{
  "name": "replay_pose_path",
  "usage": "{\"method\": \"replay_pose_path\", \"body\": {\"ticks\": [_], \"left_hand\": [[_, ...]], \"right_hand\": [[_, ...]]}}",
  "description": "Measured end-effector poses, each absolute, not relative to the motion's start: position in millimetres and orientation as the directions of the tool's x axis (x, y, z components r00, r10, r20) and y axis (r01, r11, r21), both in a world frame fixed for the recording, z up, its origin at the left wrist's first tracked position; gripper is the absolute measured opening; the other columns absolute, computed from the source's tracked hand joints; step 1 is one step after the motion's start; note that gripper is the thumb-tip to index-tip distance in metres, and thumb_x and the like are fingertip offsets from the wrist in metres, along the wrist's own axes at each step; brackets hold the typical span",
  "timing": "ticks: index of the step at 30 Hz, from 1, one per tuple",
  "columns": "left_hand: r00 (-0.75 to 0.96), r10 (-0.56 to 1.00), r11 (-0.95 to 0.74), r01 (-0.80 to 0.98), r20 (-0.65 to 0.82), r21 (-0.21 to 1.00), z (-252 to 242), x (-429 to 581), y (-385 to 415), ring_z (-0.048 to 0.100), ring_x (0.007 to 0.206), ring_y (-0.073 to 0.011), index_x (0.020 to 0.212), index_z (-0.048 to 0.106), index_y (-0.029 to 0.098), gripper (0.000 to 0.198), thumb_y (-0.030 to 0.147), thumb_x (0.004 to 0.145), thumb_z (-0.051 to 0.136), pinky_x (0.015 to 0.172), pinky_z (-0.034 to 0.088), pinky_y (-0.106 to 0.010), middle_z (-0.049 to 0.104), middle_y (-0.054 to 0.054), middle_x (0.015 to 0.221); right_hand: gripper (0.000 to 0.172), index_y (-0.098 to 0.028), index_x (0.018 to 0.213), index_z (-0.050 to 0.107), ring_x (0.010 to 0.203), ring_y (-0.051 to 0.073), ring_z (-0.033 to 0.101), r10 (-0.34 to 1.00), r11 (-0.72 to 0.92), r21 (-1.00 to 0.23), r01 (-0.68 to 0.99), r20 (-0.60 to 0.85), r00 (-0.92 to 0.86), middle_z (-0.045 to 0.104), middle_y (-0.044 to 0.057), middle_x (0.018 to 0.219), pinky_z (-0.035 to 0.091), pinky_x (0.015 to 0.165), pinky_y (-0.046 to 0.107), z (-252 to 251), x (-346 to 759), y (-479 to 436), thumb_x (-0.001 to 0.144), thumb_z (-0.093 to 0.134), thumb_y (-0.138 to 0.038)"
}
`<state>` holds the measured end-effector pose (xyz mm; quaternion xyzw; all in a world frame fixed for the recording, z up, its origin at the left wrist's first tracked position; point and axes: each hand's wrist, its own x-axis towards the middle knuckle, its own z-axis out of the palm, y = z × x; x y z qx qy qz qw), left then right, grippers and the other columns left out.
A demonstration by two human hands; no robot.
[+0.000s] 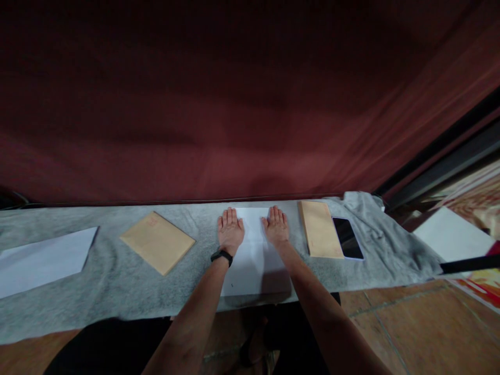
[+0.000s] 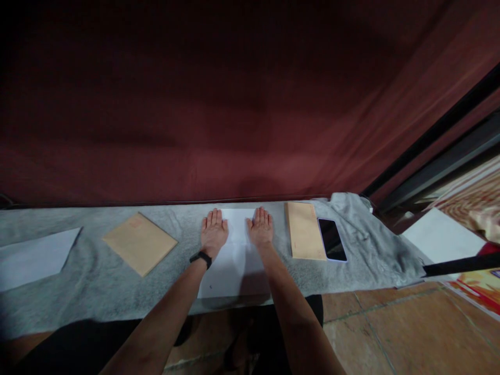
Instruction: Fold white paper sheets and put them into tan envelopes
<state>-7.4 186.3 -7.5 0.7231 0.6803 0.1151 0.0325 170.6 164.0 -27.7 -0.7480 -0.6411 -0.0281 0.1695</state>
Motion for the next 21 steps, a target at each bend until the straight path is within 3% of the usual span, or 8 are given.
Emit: {"method": "replay_pose_path", "body": {"ticks": [7, 13, 17, 21], "left_hand": [[-0.023, 0.983, -0.023, 0.970, 0.182, 0.243, -9.8, -16.9, 182.7, 0.026, 0.154, -0.0297, 0.157, 0.036, 0.007, 0.059, 0.029, 0.102, 0.030, 0.127, 0.018, -0.049, 0.036, -0.014, 0.163], [-0.022, 0.966, -0.054, 0.957, 0.259, 0.284, -5.3, -26.3, 168.1, 0.032, 0.152, -0.0303, 0.153, 0.040, 0.001, 0.058, 0.031, 0.104, 0.029, 0.126, 0.023, -0.047, 0.038, -0.021, 0.161], [0.223, 0.923, -0.298, 0.930, 0.313, 0.216, -4.0, -15.7, 128.3, 0.024, 0.155, -0.0281, 0.157, 0.035, 0.008, 0.058, 0.032, 0.105, 0.029, 0.127, 0.022, -0.048, 0.031, -0.015, 0.165], [0.466, 0.848, -0.514, 0.839, 0.252, 0.179, -10.5, 4.7, 89.6, 0.024, 0.155, -0.0267, 0.157, 0.038, 0.021, 0.054, 0.037, 0.105, 0.033, 0.127, 0.021, -0.051, 0.035, -0.005, 0.164]], "right_hand": [[0.064, -0.004, 0.155, 0.038, 0.148, 0.034, 0.038, 0.952, -0.130, -0.201, 0.971, 0.247, 0.178, 0.036, 0.019, 0.161, 0.025, 0.121, 0.051, -27.1, 192.9, 155.0, 0.106, 0.028, -0.044], [0.063, -0.006, 0.156, 0.037, 0.149, 0.032, 0.036, 0.953, -0.140, -0.200, 0.970, 0.240, 0.187, 0.037, 0.016, 0.162, 0.023, 0.122, 0.050, -25.4, 194.8, 153.7, 0.106, 0.028, -0.043], [0.063, -0.006, 0.157, 0.036, 0.149, 0.032, 0.035, 0.949, -0.142, -0.204, 0.969, 0.250, 0.191, 0.037, 0.017, 0.162, 0.023, 0.122, 0.051, -24.0, 191.9, 151.6, 0.106, 0.027, -0.043], [0.062, -0.006, 0.156, 0.037, 0.149, 0.032, 0.035, 0.949, -0.144, -0.199, 0.969, 0.249, 0.193, 0.039, 0.017, 0.161, 0.022, 0.122, 0.051, -22.4, 189.9, 149.1, 0.106, 0.026, -0.042]]}}
